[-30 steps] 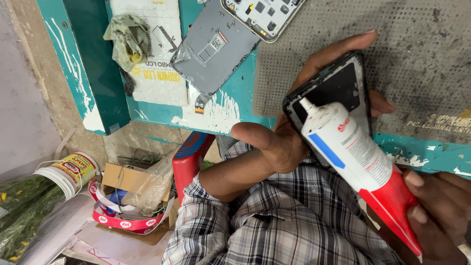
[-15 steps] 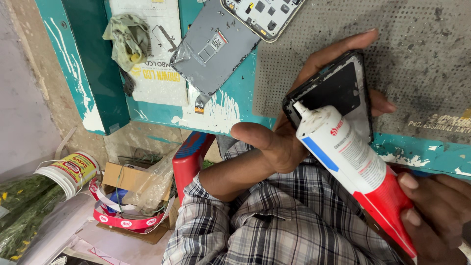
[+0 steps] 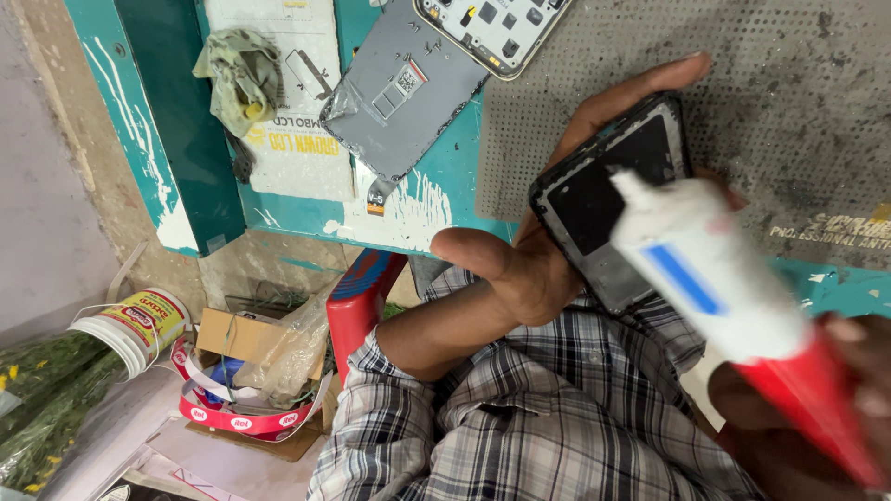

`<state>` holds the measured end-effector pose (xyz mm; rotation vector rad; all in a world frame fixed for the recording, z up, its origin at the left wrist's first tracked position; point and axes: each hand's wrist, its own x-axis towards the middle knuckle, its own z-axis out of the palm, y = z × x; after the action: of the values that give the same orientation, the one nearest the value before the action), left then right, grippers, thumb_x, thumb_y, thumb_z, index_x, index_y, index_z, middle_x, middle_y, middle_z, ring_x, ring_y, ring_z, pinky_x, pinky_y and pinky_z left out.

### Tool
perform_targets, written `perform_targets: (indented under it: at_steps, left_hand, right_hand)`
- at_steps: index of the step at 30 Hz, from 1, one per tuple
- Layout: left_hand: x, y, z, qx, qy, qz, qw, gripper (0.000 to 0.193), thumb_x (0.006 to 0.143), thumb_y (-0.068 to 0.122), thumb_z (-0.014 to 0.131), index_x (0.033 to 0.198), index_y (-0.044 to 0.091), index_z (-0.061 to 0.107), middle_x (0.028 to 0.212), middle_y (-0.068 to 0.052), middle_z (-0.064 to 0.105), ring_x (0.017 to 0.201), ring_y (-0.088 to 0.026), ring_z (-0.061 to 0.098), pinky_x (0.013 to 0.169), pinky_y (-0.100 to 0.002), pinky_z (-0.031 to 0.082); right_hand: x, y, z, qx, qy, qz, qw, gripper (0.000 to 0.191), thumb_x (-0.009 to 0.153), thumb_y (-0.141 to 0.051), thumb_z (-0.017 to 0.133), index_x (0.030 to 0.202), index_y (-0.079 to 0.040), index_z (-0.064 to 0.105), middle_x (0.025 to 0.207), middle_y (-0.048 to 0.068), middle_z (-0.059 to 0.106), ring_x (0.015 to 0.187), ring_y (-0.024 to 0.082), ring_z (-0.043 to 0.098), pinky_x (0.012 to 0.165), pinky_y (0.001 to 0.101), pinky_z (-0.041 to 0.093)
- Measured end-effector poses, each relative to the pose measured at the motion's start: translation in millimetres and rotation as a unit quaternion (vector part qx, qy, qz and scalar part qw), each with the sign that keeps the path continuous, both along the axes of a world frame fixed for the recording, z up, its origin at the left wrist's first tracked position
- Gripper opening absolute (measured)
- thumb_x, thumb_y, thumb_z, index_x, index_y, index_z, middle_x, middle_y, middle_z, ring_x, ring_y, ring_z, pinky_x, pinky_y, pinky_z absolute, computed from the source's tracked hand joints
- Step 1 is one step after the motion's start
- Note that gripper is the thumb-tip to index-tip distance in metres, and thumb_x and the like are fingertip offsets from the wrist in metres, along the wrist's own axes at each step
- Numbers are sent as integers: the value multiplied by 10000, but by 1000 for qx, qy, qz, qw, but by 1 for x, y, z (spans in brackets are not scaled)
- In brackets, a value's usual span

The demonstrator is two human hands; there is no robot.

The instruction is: The person holds a disassembled phone frame and scrapes old adhesive residue from its edges with a small blade. They then brush debris off the frame with a brush and apply adhesive from a tube around the frame's inner edge, rotating the frame as they work.

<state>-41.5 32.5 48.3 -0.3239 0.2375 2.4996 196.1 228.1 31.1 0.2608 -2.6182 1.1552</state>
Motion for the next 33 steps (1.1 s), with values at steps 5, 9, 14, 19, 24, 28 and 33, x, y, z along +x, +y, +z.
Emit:
perform_targets:
  at_steps: [5,9,14,19,24,28,33]
  left_hand:
    - [-9,-10,4,-3,81,-69,994,1452,628,1056,96,1600,-14,235,1579,-186,339,1130,-357,646,1034,-500,506]
    - [-11,-7,4,75,83,-60,992,1347,735,1069,157,1610,51,266,1527,-193,426,1200,-387,664,1072,-560,532]
    - [-4,3,8,3,50,46,998,1259,804,1008,238,1653,78,238,1479,-229,449,1228,-433,600,1070,-627,476]
    - [3,5,5,-57,91,116,987,1138,874,947,264,1646,112,231,1471,-197,464,1315,-396,553,1145,-629,428]
    - [5,-4,3,-221,169,139,950,954,997,790,320,1655,111,198,1528,-161,437,1351,-346,497,1193,-545,396]
    - [2,-21,6,-360,255,150,885,964,1001,731,394,1675,77,174,1616,-159,406,1374,-313,487,1204,-460,403]
    - [4,-37,7,-406,325,108,847,1010,1056,780,399,1666,-4,217,1575,-191,430,1338,-259,488,1167,-376,404]
  right_hand:
    - [6,-13,-19,-35,20,-123,992,270,992,-106,565,1253,-48,529,1175,239,667,840,309,687,714,425,528]
    - [9,-21,-28,-165,10,-233,958,269,1000,-109,566,1259,-45,531,1187,231,665,870,308,683,736,427,529]
    - [15,-24,-29,-485,23,-322,813,269,1009,-113,567,1266,-42,534,1202,220,663,908,305,678,763,431,531]
    - [24,-24,-25,-628,70,-323,705,268,1019,-117,568,1273,-39,536,1218,210,661,946,303,673,790,434,532]
    - [34,-27,-21,-663,98,-329,666,268,1028,-121,568,1281,-36,539,1233,200,659,984,301,667,818,437,534]
    - [38,-25,-21,-677,111,-329,649,268,1036,-124,569,1287,-34,541,1245,192,657,1014,299,663,839,439,535]
    - [42,-22,-25,-691,116,-324,636,268,1045,-128,570,1294,-31,544,1260,181,655,1052,296,658,867,442,536]
